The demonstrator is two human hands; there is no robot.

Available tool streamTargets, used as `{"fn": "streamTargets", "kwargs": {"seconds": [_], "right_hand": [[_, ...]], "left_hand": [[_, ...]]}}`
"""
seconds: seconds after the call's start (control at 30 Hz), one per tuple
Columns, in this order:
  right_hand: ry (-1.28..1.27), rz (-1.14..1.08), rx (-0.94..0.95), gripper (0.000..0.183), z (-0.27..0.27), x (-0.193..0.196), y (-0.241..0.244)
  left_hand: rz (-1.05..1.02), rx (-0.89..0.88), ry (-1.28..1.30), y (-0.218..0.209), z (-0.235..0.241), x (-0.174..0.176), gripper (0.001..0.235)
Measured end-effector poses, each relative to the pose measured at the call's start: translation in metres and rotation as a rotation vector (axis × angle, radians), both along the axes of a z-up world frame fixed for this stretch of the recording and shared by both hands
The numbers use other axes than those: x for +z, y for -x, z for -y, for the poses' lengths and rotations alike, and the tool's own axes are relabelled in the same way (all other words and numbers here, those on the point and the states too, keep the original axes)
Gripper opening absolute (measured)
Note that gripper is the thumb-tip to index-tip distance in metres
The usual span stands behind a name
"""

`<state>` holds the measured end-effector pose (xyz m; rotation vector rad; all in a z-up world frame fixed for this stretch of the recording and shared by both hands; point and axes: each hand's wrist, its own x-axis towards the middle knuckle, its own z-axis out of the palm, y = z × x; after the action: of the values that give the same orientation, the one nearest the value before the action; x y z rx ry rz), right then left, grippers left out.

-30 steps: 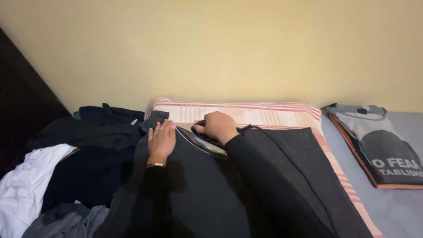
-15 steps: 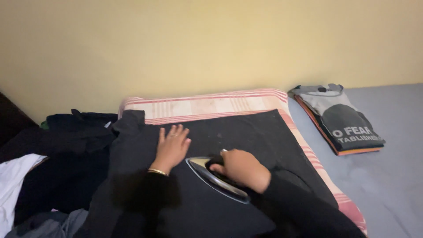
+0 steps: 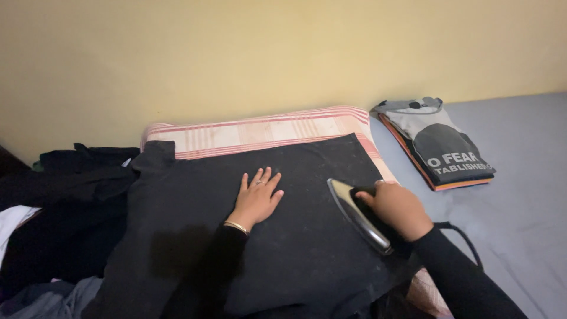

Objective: The person irons a black t-shirt on a bed using an electric iron, smoothing the fabric on both sides. After ironing, the person folds the t-shirt neatly on the bed.

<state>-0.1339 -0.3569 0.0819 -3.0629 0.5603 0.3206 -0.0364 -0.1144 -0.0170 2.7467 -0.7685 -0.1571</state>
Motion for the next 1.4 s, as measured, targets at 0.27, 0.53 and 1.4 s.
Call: {"fn": "streamTargets", "kwargs": {"seconds": [0.27,0.53,1.4], "right_hand": [[0.048,0.085,-0.084,0.053,0.053,-0.002,-0.017],[0.001,0.103,0.016,0.057,0.039,0.022,-0.019],[0.173,0.184,0.353,0.059,0.052,-0.019,-0.163]], "left_hand": [[0.033,0.083,-0.016,-0.016,-0.008,-0.011,0.051],[0.032,0.227,-0.016,-0.037,-0.035,-0.019,0.050],[0.055,0.511,-0.063,-0.081,-0.139,-0.036,0.049]]}}
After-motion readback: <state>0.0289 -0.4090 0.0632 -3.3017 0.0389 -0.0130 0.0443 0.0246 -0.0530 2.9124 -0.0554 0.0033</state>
